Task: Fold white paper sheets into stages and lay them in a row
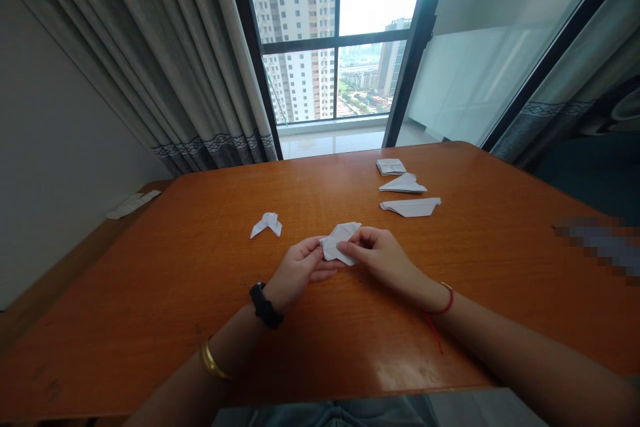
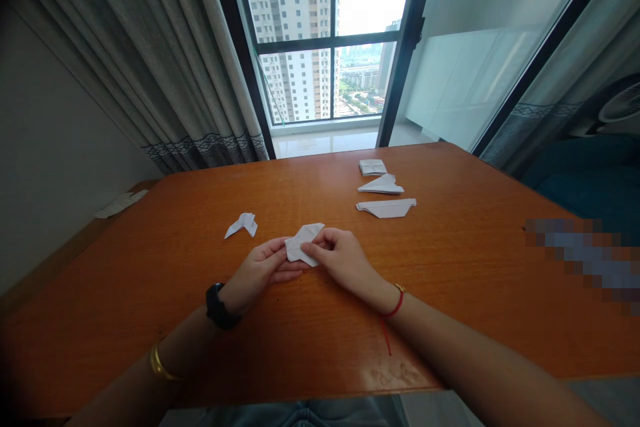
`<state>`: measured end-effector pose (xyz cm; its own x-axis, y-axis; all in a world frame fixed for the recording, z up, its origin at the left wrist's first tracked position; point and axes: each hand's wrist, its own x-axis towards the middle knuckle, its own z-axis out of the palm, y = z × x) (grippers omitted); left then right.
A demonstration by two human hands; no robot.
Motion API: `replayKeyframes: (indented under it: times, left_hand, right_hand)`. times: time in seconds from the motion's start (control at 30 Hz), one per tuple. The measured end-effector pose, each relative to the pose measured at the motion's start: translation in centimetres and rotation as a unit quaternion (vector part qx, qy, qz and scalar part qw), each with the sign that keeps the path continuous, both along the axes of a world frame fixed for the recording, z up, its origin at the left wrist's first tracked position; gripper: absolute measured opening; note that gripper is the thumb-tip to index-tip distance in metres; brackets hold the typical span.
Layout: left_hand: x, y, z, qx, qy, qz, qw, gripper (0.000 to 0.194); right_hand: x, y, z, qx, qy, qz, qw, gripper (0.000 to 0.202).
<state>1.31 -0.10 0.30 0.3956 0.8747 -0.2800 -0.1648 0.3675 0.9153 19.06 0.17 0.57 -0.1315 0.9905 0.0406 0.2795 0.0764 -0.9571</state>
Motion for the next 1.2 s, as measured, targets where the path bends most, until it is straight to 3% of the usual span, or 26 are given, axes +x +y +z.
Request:
replayKeyframes:
  times: [0.23,0.5,0.67,0.83,0.93,1.1,1.2]
  left_hand:
    - [0.0,-0.2,-0.3,-0.017,-0.056,0.007,0.998,0.031]
    - [0.2,-0.2,-0.6,0.036,0.002,-0.01,0.999,0.043]
    - [0.2,-0.2,-0.6,0.037,-0.002,0.018,0.999,0.041]
    - [0.2,-0.2,-0.6,0.052,-0.006,0.037,0.998,0.038]
    - [0.2,-0.1,-0.7,0.071,0.02,0.033,0.997,0.04]
    - [-0.3,0.2,-0.7,0.181,0.124,0.068,0.973,0.031]
    - [-0.6,0.4,-0.6,0.18,0.143,0.041,0.972,0.028]
  right_hand:
    - [0.0,0.0,0.1,0.013,-0.01,-0.009,1.0,0.028]
    - [0.1,-0.2,0.4,0.037,-0.064,0.004,0.997,0.023]
    - [0.1,-0.1,0.2,0.049,-0.031,-0.016,0.998,0.024]
    - [0.1,-0.2,0.3,0.028,-0.023,0.032,0.999,0.023]
    - [0.3,-0.1,0.3,0.021,-0.023,0.043,0.999,0.021]
    - [1.3,0.3,0.7,0.038,-0.072,0.075,0.994,0.018]
    - [1.7,0.4,1.2,0.045,-0.094,0.085,0.991,0.017]
